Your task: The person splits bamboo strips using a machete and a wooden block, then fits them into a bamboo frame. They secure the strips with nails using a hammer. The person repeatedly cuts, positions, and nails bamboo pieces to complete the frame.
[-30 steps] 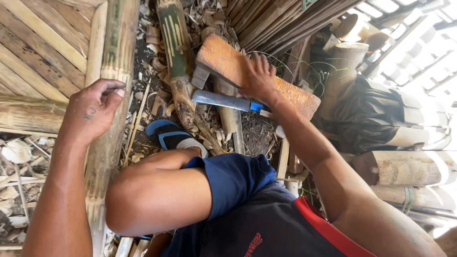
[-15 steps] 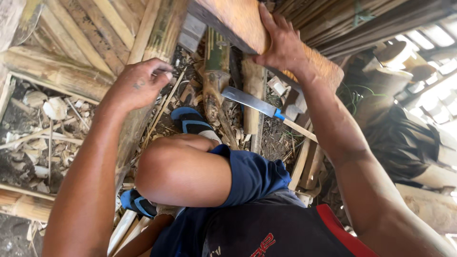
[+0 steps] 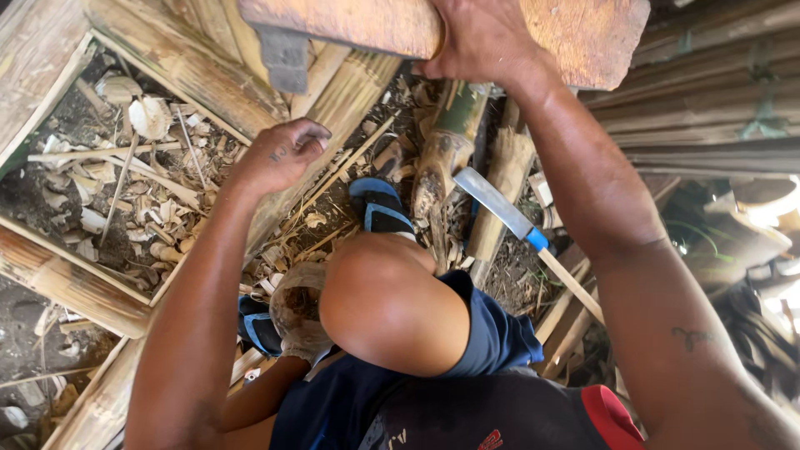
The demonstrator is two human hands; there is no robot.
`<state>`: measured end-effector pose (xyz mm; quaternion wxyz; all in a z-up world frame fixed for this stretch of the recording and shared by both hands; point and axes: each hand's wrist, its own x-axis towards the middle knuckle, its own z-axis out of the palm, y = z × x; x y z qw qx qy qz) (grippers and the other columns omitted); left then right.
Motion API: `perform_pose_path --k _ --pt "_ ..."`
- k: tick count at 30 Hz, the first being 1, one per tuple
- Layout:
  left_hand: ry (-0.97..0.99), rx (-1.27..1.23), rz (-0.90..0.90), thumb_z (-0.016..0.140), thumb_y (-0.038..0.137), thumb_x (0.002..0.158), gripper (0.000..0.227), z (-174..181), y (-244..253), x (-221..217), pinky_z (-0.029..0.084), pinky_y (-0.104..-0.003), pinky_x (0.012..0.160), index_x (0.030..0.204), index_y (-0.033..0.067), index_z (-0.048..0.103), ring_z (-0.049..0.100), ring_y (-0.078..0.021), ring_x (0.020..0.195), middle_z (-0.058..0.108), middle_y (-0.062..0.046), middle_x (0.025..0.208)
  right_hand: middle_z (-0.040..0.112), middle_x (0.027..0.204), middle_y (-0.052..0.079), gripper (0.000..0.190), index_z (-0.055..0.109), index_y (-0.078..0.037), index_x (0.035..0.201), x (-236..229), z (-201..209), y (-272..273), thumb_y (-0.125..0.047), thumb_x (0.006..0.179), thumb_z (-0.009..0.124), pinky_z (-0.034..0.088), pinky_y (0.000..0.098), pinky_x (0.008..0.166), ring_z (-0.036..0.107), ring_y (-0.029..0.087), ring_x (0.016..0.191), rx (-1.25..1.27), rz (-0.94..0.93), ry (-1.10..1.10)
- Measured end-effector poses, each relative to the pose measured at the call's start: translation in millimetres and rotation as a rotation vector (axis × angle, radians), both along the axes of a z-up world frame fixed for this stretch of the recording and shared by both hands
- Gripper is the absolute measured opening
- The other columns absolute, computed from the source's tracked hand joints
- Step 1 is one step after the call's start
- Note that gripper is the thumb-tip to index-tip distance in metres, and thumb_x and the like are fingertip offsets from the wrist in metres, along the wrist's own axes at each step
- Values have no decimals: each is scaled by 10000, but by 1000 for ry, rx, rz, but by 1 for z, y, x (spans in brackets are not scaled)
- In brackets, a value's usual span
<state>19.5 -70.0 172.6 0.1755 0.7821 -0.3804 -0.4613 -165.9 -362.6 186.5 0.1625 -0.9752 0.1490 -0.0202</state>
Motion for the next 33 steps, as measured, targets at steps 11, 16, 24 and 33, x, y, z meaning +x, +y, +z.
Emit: perform_pose_path --k 11,16,24,33 --pt "134 71 166 556 335 1017 344 -83 53 8 519 -396 1006 1284 148 668 687 -262 1122 691 -98 1317 199 1689 191 1300 22 -324 1682 26 -189 1 -477 762 927 205 625 1226 183 433 1537 25 -256 262" --pt "180 4 147 604 273 988 342 -119 54 0 543 -386 988 1278 99 657 698 -252 1142 714 -124 1267 68 1717 181 1323 -90 -328 1649 28 -205 14 -451 778 899 144 602 1253 98 404 1567 15 -396 420" --pt "135 -8 190 599 300 1010 333 -101 77 -8 549 -407 933 1290 131 659 703 -253 1070 708 -133 1258 38 1687 221 1163 3 -254 1654 53 -164 46 -406 885 862 185 634 1188 91 418 1552 9 -347 289" --pt "112 48 401 558 311 1025 323 -81 156 8 565 -409 873 1271 127 660 708 -264 1012 702 -119 1266 771 1184 93 320 692 -110 1266 -16 -169 83 -320 1025 666 609 393 942 763 232 1027 386 -202 145"
